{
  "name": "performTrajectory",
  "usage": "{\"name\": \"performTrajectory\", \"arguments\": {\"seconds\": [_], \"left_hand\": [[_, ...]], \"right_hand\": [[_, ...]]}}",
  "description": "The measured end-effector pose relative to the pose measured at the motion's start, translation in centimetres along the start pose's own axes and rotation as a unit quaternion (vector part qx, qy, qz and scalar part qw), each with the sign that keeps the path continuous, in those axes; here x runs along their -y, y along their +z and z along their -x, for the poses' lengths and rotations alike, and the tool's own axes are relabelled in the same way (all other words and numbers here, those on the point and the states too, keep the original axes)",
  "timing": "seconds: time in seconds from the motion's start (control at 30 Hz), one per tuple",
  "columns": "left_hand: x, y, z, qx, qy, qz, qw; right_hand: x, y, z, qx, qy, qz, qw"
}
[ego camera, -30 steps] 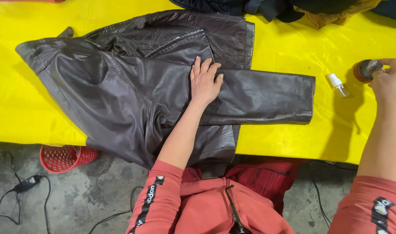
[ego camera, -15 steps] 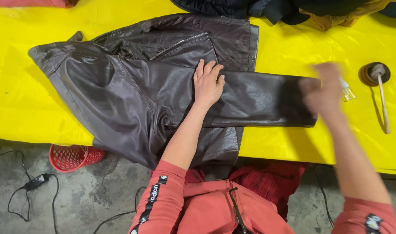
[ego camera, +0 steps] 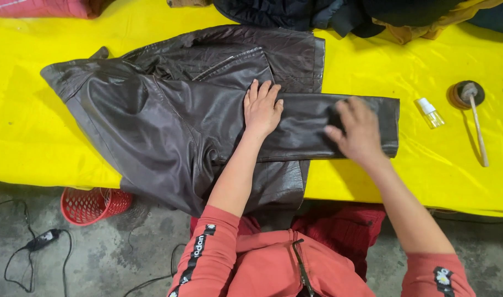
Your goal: The person cleans a black leather jacket laid on a yellow table. They use a hairdryer to warm the surface, then rub it with a small cloth. They also spray a liquid onto the jacket and wipe it down.
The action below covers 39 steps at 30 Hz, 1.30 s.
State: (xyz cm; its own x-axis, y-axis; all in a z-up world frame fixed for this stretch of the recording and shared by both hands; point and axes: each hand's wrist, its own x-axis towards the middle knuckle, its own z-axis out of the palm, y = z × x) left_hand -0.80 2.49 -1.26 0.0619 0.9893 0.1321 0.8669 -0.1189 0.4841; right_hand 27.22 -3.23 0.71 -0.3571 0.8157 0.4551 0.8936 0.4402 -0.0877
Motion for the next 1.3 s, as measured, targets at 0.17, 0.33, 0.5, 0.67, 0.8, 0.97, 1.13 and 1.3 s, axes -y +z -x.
{"name": "performTrajectory", "arguments": {"seconds": [0.17, 0.33, 0.5, 0.67, 0.8, 0.97, 1.13, 1.3], "left_hand": [[0.1, -0.1, -0.1, -0.001, 0.004, -0.009, 1.0], [0.8, -0.3, -0.4, -0.047, 0.006, -0.051, 0.998], [-1.5, -3.0, 1.6, -0.217, -0.009, -0.146, 0.965], [-8.5, -1.4, 6.8, 0.017, 0.197, -0.102, 0.975], [-9.1, -4.4, 7.6, 0.223, 0.148, -0.176, 0.947], [-1.8, -8.9, 6.8, 0.193, 0.065, -0.269, 0.941], [2.7, -12.3, 6.5, 0.234, -0.017, -0.225, 0.946], [2.5, -12.7, 7.7, 0.197, -0.012, -0.152, 0.969]], "right_hand": [[0.6, 0.7, 4.0, 0.034, -0.016, 0.025, 0.999], [-4.2, 0.4, 5.6, 0.035, 0.03, -0.003, 0.999], [-3.0, -1.0, 5.3, 0.008, 0.106, -0.06, 0.992], [-1.4, -2.5, 5.0, 0.024, 0.187, -0.086, 0.978], [-1.4, -2.8, 4.8, 0.059, 0.231, -0.098, 0.966], [-1.4, -3.0, 4.5, 0.08, 0.25, -0.135, 0.956], [-7.6, -1.6, 4.2, -0.034, 0.132, -0.161, 0.977], [-16.0, -1.4, 3.4, -0.118, 0.085, 0.258, 0.955]]}}
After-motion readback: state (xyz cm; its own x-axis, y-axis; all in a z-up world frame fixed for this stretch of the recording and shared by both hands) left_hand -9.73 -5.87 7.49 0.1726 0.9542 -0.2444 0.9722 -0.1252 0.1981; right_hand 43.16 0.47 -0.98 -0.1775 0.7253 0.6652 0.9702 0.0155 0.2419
